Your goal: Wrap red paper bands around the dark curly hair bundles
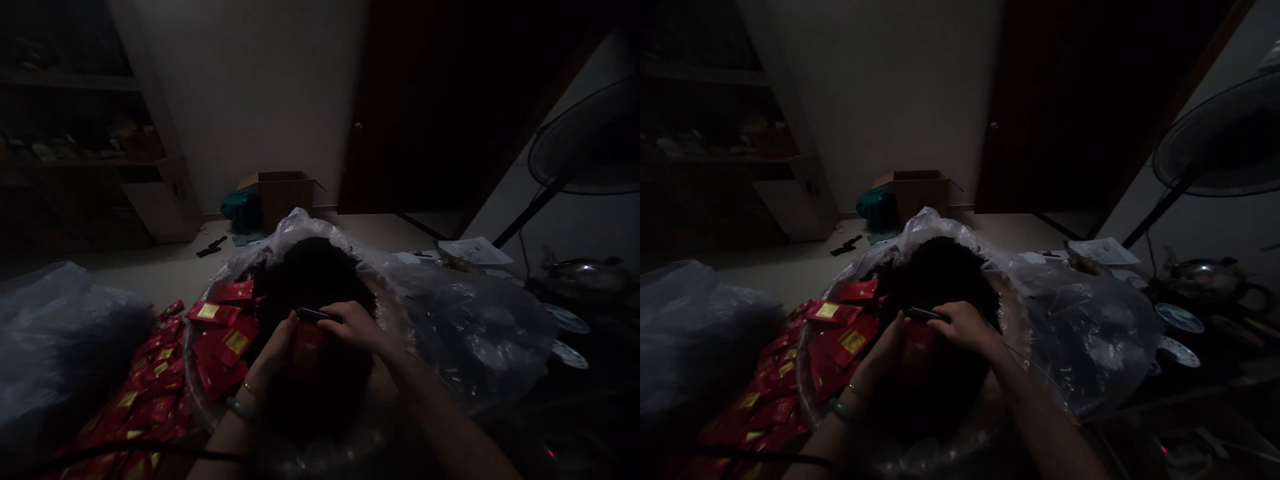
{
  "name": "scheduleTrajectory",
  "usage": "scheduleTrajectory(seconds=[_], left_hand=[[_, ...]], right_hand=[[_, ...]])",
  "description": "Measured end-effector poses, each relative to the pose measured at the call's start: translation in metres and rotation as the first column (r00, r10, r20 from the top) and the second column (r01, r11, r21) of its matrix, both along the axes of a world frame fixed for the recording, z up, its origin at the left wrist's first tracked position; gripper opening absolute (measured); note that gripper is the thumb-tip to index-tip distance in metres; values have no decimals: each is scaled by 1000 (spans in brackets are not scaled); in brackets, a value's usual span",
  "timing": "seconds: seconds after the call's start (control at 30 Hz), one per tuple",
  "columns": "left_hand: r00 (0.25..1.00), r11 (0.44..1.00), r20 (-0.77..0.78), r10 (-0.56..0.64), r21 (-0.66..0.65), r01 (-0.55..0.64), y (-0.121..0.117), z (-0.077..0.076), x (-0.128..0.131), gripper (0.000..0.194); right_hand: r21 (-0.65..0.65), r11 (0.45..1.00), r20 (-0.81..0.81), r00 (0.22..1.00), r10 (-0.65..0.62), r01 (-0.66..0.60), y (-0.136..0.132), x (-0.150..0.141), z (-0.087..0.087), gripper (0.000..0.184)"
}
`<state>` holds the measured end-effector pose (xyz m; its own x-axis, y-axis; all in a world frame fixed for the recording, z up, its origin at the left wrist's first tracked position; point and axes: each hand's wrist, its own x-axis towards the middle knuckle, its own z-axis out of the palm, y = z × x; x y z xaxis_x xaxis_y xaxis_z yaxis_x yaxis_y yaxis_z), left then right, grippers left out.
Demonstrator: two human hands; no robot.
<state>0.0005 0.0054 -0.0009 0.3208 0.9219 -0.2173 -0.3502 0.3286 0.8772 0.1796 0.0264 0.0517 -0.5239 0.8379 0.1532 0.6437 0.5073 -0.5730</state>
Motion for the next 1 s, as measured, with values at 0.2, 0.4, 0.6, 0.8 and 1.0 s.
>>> scheduleTrajectory(seconds=[0.2,0.4,0.6,0.8,1.0], left_hand=[[996,989,85,-2,-147,14,-5,12,1,54],[989,992,-88,118,-37,-122,-3,2,-3,33],[974,985,-191,124,140,-98,6,-12,-3,32],[930,950,-250,268,231,-212,9,-12,0,29],[921,935,-209,330,210,-287,5,-2,0,32]], right_hand=[[-4,1000,-2,1000,-5,5,1,0,-5,24],[-13,1000,14,1000,-12,12,0,-2,-2,22],[-28,999,74,997,-19,22,-2,-5,3,19],[-120,993,-90,996,-25,14,4,-4,-6,24],[-175,954,57,970,-237,244,29,38,-9,33]])
